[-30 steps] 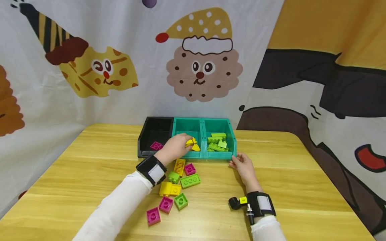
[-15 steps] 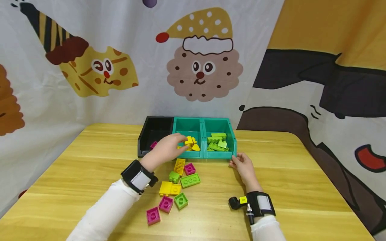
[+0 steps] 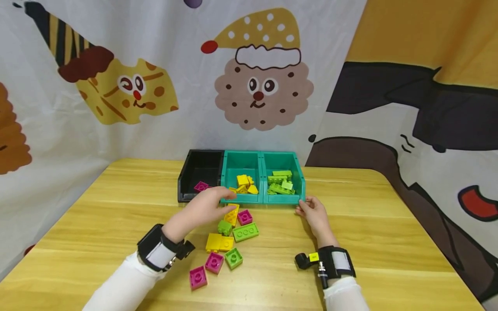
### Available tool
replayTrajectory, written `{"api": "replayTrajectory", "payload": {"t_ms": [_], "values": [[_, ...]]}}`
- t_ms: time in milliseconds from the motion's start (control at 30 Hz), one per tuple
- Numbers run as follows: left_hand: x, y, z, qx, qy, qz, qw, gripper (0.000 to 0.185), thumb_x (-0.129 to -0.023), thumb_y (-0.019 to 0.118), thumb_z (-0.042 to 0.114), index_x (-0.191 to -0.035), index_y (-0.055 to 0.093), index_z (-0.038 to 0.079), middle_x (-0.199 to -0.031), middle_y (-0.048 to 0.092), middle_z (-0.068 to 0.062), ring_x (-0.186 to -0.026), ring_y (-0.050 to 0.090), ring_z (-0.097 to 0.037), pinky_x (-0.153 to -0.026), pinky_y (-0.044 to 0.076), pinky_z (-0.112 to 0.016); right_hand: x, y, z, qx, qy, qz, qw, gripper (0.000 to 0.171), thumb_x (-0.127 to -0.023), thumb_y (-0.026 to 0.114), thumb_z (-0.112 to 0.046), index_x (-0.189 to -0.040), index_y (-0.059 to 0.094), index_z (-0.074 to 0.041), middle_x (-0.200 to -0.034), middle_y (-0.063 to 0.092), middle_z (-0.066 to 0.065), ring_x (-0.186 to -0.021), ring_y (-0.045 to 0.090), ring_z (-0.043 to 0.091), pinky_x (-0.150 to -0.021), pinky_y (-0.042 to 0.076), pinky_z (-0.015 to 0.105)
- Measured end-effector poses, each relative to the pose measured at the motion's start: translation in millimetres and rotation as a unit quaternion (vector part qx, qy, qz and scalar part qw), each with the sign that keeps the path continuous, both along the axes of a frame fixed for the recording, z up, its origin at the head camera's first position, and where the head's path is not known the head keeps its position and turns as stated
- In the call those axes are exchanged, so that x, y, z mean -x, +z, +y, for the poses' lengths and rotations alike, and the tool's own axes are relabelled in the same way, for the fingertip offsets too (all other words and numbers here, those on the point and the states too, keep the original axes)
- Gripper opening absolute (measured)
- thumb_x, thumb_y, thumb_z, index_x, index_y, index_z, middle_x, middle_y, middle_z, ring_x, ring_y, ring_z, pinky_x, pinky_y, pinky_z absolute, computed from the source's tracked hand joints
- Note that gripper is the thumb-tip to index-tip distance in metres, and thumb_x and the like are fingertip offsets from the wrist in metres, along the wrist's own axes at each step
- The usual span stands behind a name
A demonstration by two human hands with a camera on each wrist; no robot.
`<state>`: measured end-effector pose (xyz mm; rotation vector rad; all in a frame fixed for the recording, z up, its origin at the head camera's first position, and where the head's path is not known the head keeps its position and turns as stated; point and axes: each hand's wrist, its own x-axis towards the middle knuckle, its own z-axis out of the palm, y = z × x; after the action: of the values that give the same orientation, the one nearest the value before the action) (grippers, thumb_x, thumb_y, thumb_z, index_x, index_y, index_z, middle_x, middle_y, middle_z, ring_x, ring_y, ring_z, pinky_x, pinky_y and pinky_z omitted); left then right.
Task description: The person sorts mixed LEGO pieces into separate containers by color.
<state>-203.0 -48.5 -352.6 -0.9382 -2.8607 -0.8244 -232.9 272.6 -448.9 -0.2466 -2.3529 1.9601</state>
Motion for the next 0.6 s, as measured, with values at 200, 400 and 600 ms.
{"api": "replayTrajectory", "payload": {"t_ms": [200,400,600], "values": [[-13.1,-7.8,-5.4,0.018,-0.007,0.003,0.9998,0.032,-0.091,0.064,0.027,-0.117,0.064,0.008,-0.115,0.066,-0.006,-0.108,0.06,-0.021,-0.093,0.049,-0.035,0.1,-0.7,-0.3,0.003,-0.001,-0.003,1.0,0.034,-0.1,0.045,-0.014,-0.126,0.038,0.007,-0.097,0.05,0.003,-0.08,0.057,-0.001,-0.075,0.051,0.014],[-22.3,-16.8,-11.4,0.036,-0.017,-0.008,0.9992,0.035,-0.088,0.068,0.023,-0.117,0.064,0.006,-0.115,0.065,-0.008,-0.104,0.06,-0.021,-0.091,0.05,-0.036,0.1,-0.8,-0.2,0.003,0.001,-0.006,1.0,0.037,-0.1,0.046,-0.016,-0.128,0.037,0.007,-0.098,0.051,0.004,-0.08,0.057,-0.001,-0.075,0.051,0.014],[-29.9,-23.7,-16.2,0.051,-0.017,-0.002,0.9986,0.034,-0.087,0.069,0.025,-0.115,0.065,0.007,-0.112,0.066,-0.006,-0.1,0.061,-0.02,-0.088,0.051,-0.036,-0.1,0.5,0.1,0.001,0.003,-0.002,1.0,0.036,-0.1,0.045,-0.015,-0.127,0.037,0.007,-0.097,0.052,0.002,-0.081,0.057,-0.001,-0.076,0.051,0.015]]}}
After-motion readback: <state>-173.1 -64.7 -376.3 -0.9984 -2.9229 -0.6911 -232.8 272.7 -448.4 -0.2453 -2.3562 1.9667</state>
